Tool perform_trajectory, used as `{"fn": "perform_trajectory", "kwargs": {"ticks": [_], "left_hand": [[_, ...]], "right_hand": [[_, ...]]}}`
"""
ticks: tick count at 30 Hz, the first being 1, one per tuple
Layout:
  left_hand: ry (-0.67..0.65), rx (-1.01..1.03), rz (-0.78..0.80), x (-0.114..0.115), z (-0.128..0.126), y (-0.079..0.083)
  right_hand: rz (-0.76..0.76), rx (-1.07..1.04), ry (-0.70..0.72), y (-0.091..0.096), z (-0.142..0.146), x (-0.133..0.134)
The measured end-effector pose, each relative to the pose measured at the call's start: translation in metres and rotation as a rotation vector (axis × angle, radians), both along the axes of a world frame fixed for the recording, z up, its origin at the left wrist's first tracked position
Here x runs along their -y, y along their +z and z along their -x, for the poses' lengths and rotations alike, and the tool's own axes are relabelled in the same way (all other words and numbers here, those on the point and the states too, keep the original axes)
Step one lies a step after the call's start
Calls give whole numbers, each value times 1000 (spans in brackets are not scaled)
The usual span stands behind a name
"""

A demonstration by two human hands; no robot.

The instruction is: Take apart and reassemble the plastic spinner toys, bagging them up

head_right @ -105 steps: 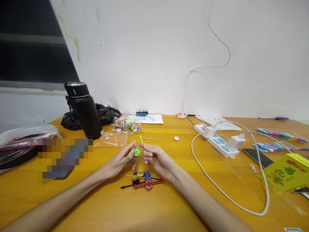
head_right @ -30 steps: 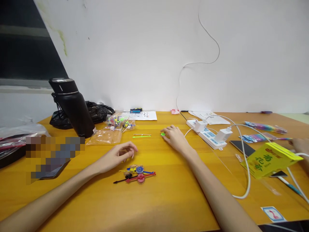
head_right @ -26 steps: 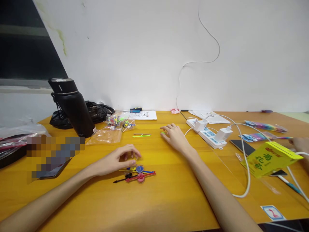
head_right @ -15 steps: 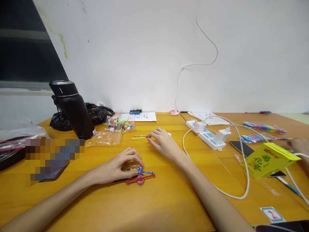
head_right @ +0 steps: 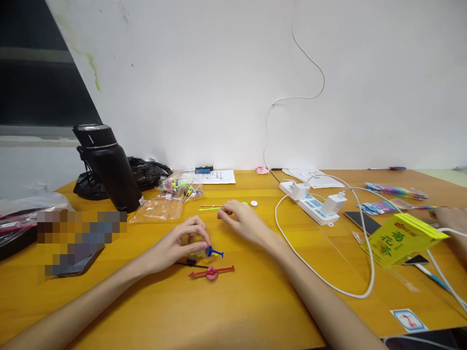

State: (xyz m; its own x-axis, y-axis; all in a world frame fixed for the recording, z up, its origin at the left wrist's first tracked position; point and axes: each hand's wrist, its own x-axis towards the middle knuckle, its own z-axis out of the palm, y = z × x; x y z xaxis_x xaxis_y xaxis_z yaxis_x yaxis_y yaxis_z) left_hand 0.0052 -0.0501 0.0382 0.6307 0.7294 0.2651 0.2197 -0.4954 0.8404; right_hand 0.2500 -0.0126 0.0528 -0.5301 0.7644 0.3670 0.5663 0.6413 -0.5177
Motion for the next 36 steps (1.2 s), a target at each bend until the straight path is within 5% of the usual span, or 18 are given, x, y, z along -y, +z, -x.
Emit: {"fn": "perform_trajectory", "kwargs": {"ticks": [4, 13, 22, 29, 36], "left_hand": [[57, 184, 106, -6, 1, -2], [106, 605, 514, -15, -2, -21], [8, 610, 608, -7, -5, -9], [26, 469, 464, -6, -6, -9], [-61, 475, 447, -7, -5, -9]], "right_hand": [[334, -215, 179, 9, 11, 12], [422, -503, 318, 2, 36, 31], [613, -609, 295, -7, 38, 22], [688, -644, 338, -10, 40, 24], [995, -868, 437, -10, 43, 31]]}}
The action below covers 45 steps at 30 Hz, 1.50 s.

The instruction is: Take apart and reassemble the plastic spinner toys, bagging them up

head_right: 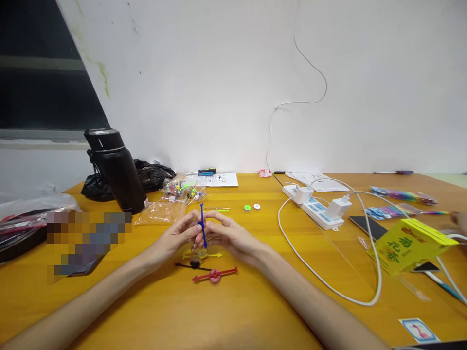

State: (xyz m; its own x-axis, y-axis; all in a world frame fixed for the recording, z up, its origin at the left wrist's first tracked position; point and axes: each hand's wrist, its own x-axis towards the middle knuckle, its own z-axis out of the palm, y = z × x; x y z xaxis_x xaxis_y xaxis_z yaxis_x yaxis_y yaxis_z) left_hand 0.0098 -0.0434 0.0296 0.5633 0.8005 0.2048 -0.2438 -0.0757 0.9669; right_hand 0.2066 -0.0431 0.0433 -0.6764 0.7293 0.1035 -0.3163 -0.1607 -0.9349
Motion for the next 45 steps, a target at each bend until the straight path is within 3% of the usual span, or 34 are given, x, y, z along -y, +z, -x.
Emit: {"fn": "perform_trajectory", "kwargs": {"ticks": [6, 19, 24, 31, 35, 40, 45], "left_hand": [[-78, -2, 9, 3, 1, 2], [-251, -67, -8, 1, 11, 5], [-258, -78, 22, 4, 11, 6], [-175, -71, -7, 3, 13, 3], [-157, -30, 61, 1, 9, 1], [16, -5, 175, -6, 8, 1], [171, -117, 122, -8, 10, 6]], "right_hand": [[76, -73, 29, -2, 7, 4], [49, -7, 111, -1, 0, 5], [48, 30, 114, -4, 0, 6], [36, 3, 42, -1, -3, 1], [-131, 110, -144, 6, -3, -3], [-416, 301, -381, 5, -6, -8], [-464, 373, -409, 2, -7, -9]]}}
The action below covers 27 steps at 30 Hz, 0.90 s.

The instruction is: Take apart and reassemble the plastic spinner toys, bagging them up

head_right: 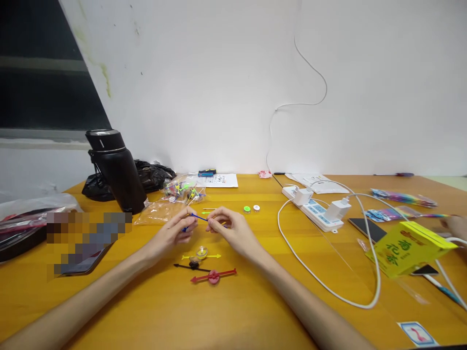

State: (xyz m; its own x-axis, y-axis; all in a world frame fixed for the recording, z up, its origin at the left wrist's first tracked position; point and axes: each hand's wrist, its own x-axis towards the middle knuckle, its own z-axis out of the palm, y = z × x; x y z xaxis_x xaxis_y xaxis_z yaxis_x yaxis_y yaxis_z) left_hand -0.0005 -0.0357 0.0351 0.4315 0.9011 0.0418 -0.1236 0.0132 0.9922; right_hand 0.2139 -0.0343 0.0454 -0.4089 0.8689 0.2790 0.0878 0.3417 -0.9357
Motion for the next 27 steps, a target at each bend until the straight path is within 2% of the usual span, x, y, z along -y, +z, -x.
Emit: {"fn": "perform_trajectory", "kwargs": {"ticks": [5, 9, 13, 17, 20, 23, 25, 27], "left_hand": [[57, -90, -122, -3, 1, -1], [96, -149, -236, -5, 1, -3], [88, -187, -289, -2, -1, 1], [49, -229, -372, 3, -3, 4], [59, -223, -363, 3, -4, 2], [100, -187, -239, -1, -2, -3], [135, -154, -166, -4, 0, -7], [158, -127, -133, -7, 1, -11]], "right_hand": [[30, -6, -18, 3, 0, -1], [97, -108, -31, 5, 1, -2], [151, -244, -16, -1, 4, -2], [169, -245, 2, -9, 8, -5], [100, -196, -16, -12, 8, -9], [12, -155, -65, -13, 0, -15], [-124, -37, -165, -16, -8, -21], [-323, 165, -274, -21, -17, -28]]}}
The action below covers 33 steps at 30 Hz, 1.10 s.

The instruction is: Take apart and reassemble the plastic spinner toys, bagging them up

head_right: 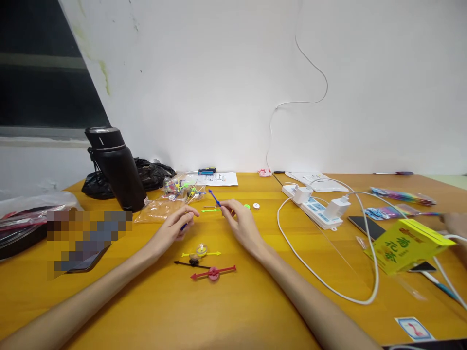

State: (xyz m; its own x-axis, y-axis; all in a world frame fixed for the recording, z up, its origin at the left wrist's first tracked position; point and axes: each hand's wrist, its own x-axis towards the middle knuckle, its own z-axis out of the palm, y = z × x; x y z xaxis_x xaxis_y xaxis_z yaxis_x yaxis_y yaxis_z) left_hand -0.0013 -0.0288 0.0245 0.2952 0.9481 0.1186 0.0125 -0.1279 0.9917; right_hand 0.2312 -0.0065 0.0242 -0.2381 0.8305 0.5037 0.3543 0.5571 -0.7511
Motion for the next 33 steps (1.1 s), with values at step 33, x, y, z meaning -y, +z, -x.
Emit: {"fn": "perform_trajectory", "kwargs": {"ticks": [33], "left_hand": [[-252, 119, -89, 2, 7, 3]], "right_hand": [[-417, 320, 167, 16, 24, 27]]}}
